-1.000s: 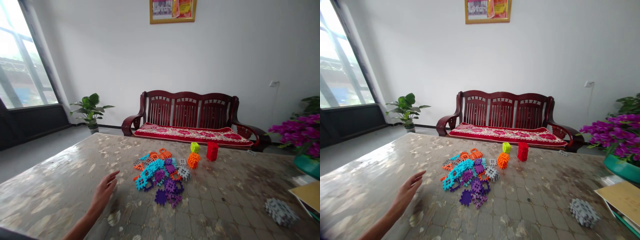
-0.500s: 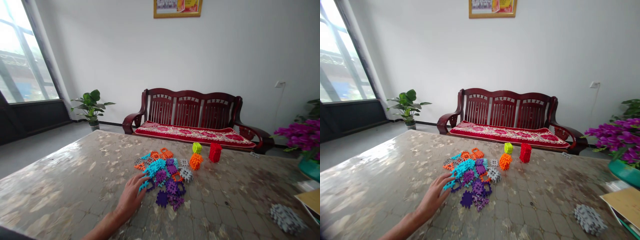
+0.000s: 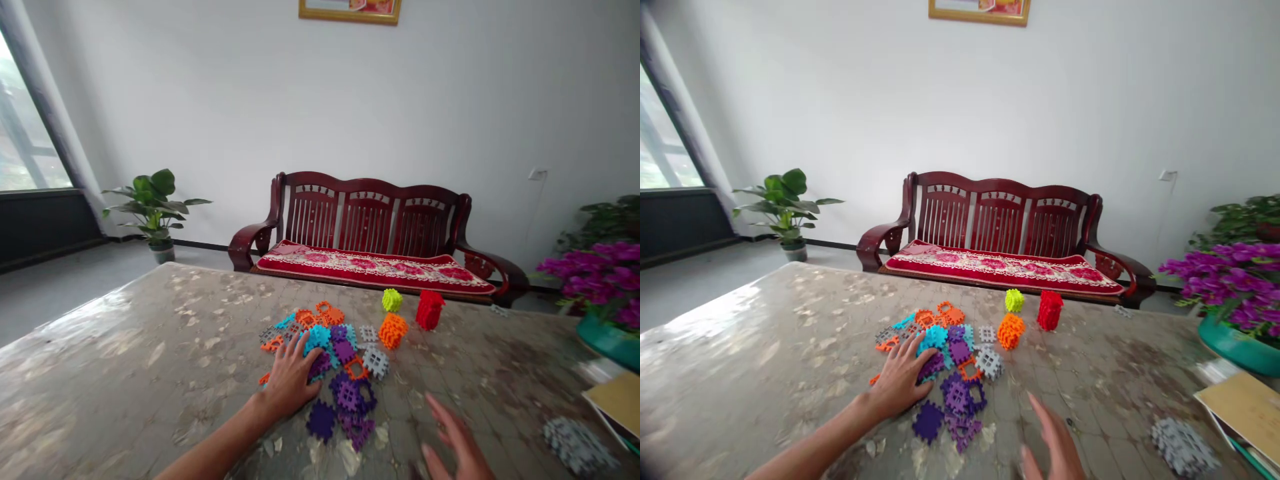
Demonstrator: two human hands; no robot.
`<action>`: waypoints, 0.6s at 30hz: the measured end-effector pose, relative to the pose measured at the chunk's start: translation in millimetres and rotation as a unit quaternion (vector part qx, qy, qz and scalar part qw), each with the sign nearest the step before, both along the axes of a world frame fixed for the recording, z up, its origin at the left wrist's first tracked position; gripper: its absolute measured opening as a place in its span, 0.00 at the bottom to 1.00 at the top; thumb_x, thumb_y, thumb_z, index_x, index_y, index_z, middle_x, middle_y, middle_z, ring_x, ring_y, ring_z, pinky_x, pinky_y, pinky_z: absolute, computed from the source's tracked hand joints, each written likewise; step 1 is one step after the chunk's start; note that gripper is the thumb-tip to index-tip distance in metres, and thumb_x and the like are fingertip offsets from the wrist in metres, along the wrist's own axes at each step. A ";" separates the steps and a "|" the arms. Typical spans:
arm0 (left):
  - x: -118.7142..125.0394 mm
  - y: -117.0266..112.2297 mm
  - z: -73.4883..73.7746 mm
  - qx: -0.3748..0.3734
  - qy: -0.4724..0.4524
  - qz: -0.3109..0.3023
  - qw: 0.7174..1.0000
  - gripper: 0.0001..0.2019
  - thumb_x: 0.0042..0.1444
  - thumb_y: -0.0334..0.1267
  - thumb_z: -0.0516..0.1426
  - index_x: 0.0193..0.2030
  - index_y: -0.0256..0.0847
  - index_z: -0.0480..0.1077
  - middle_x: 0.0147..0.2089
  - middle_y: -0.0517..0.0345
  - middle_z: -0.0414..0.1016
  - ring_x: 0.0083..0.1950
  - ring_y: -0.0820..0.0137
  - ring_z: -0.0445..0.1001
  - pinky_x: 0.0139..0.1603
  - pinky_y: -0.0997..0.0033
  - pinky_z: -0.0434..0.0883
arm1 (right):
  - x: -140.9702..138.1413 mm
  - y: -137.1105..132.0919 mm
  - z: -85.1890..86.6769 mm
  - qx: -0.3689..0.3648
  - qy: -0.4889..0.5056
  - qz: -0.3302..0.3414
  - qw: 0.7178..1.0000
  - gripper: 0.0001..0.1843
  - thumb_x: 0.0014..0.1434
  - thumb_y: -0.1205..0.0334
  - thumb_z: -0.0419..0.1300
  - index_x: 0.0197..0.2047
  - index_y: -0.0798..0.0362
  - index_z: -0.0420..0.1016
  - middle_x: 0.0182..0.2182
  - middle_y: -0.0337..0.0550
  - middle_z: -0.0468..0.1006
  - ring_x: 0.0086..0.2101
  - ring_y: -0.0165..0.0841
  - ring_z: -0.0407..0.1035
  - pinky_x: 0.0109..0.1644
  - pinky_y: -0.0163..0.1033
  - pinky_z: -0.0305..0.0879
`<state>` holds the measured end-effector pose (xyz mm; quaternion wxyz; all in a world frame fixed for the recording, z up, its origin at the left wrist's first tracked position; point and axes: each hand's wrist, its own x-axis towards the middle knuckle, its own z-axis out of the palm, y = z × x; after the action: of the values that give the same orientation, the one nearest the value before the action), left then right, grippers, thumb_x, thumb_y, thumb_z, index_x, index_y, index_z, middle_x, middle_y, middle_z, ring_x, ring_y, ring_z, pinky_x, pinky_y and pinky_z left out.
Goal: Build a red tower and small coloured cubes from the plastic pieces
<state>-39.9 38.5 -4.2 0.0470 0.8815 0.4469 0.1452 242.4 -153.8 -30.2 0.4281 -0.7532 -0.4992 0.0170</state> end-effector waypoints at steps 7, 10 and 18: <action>-20.3 32.0 -5.3 -0.007 -0.036 0.003 0.999 0.15 0.54 0.36 0.55 0.49 0.50 0.72 0.66 0.54 0.63 0.63 0.57 0.63 0.60 0.55 0.63 | -23.0 123.8 11.3 -0.079 -0.130 0.121 0.981 0.41 0.45 0.75 0.50 0.65 0.49 0.63 0.62 0.44 0.66 0.61 0.37 0.61 0.67 0.45 0.57; -26.2 44.0 -9.5 -0.024 -0.071 -0.001 0.997 0.16 0.51 0.29 0.54 0.44 0.49 0.73 0.63 0.57 0.65 0.60 0.61 0.66 0.59 0.60 0.65 | -23.2 134.9 12.9 -0.119 -0.140 0.147 0.972 0.37 0.47 0.72 0.53 0.62 0.49 0.67 0.58 0.45 0.71 0.57 0.39 0.66 0.63 0.46 0.61; -19.5 54.8 -0.1 -0.051 -0.268 0.002 0.962 0.14 0.51 0.27 0.50 0.39 0.46 0.71 0.53 0.56 0.73 0.57 0.65 0.70 0.59 0.63 0.67 | -48.6 158.4 51.3 -0.155 -0.091 0.166 0.970 0.25 0.48 0.67 0.57 0.52 0.48 0.74 0.48 0.43 0.78 0.48 0.38 0.72 0.52 0.39 0.66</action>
<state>-59.3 93.3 -4.3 0.2095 0.8059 0.4268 0.3528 193.8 4.6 21.2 0.2498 -0.7156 -0.6452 0.0962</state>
